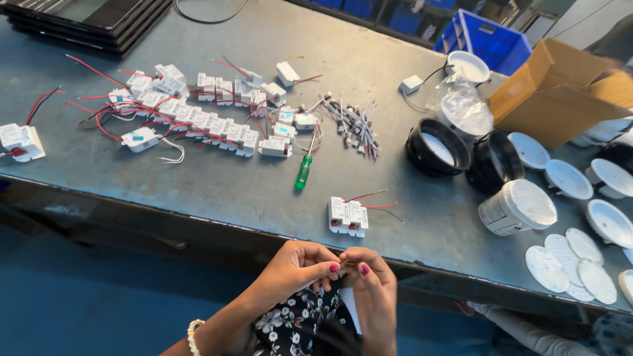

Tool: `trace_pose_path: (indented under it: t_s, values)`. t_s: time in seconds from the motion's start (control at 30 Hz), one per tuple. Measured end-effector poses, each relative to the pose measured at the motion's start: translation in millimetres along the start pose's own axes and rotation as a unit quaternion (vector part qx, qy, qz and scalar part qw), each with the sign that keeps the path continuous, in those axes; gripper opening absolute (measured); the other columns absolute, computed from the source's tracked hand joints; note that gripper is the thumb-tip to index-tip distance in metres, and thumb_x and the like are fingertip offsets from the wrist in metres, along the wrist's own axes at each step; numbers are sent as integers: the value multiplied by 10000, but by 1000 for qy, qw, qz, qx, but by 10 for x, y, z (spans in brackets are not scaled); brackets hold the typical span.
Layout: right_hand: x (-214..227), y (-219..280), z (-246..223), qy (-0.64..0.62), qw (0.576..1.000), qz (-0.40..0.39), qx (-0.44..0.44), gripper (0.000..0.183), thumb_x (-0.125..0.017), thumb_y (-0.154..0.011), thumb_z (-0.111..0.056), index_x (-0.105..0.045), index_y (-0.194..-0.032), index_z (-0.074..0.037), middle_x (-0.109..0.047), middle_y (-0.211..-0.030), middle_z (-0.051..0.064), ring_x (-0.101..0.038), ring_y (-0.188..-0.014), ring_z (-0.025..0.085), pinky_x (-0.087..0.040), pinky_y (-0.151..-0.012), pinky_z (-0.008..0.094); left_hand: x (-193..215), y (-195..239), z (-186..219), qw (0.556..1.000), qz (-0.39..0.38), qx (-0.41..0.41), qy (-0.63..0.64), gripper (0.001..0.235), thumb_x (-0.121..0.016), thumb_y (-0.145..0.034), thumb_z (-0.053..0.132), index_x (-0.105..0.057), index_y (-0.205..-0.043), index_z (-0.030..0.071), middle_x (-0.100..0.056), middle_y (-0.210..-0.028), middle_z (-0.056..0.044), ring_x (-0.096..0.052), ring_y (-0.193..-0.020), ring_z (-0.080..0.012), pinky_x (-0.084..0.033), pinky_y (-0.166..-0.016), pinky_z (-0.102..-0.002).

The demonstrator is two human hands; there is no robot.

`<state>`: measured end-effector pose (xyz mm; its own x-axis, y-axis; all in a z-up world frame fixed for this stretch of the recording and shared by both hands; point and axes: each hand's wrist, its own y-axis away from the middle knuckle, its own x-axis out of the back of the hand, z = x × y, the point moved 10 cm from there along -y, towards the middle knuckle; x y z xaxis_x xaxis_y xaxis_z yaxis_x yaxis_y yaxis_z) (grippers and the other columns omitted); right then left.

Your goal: The person sits at a workbench and uses a screwdriver to tighten screws on small white electronic modules with red and black wires. They handle multiple modules one by one, connecting wires and securing terminals before placing the finished units on the table.

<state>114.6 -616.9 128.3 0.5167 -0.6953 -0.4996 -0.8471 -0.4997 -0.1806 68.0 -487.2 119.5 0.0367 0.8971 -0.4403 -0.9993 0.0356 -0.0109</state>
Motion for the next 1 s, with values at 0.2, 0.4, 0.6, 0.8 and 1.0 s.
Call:
trace_pose_path:
  t_s: [0.2,0.4,0.6,0.8,1.0]
  values:
    - [-76,61,-208,132,990,39,-11,193,-663,-953,-57,-674,-1079,89,-703,-1047,153,-672,-948,180,-525,-898,323,-45,62,-27,1000,23,7,-7,232,-730,-930,146,-739,-1034,-62,-739,-849,-87,-681,-706,-94,-540,-623,-218]
    - [-56,93,-71,131,990,44,-35,176,-656,-956,-71,-669,-1051,77,-691,-1011,106,-646,-911,150,-517,-861,306,11,111,18,998,57,-32,-22,216,-714,-933,130,-742,-1042,-55,-751,-850,-75,-674,-700,-82,-545,-635,-212]
    - [-104,161,-119,136,990,-1,-21,164,-630,-957,-57,-673,-1061,63,-697,-1062,127,-667,-944,173,-535,-890,323,44,123,-82,999,37,-9,-36,188,-731,-916,151,-714,-966,-29,-687,-768,-30,-618,-646,-51,-504,-589,-199]
    - [-137,221,-135,201,974,-106,-28,160,-641,-935,23,-732,-1064,47,-695,-1068,160,-692,-1001,209,-564,-920,343,-51,148,-196,994,-70,78,-28,173,-735,-891,169,-694,-913,3,-679,-749,-18,-580,-594,-34,-450,-519,-176]
    - [-154,291,-167,227,964,-137,-21,104,-699,-891,60,-714,-991,34,-676,-1059,125,-668,-991,196,-570,-884,331,-143,250,-345,985,-89,149,-20,155,-739,-869,149,-703,-889,-1,-659,-733,-9,-565,-577,-24,-446,-511,-164]
